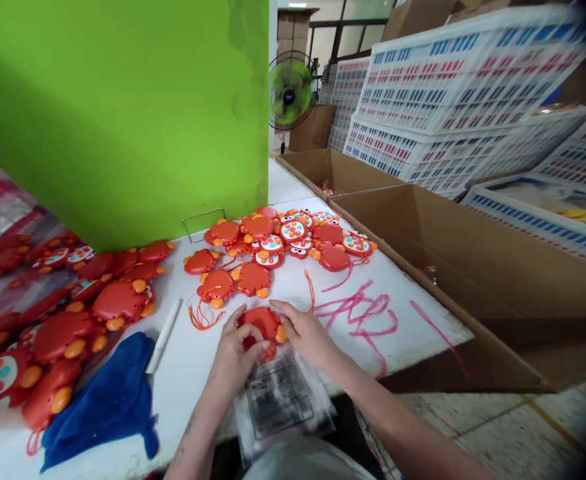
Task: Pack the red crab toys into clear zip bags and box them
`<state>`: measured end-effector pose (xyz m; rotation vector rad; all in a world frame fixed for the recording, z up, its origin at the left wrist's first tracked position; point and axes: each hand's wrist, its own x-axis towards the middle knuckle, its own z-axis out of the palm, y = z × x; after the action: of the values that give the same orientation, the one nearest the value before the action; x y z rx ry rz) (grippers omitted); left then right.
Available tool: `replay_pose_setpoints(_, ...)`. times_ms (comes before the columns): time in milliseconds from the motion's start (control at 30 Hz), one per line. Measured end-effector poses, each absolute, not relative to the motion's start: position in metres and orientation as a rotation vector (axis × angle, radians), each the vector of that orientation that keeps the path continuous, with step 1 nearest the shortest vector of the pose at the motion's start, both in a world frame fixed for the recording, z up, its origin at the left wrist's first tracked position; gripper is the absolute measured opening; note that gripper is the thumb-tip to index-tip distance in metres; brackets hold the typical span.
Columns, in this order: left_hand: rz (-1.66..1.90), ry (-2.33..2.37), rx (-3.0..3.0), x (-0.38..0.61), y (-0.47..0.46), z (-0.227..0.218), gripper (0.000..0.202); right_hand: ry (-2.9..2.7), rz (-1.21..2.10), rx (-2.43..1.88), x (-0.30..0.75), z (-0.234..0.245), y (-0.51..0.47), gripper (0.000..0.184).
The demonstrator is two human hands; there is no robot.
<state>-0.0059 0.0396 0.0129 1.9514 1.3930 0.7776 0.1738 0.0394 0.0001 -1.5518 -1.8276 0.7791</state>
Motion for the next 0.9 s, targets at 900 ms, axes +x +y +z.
replay_pose_setpoints(900,1.020,1.229,1.070,-0.001,0.016,0.032,0.033,-1.691,0.379,-1.208,0.172,0.030,0.030,0.042)
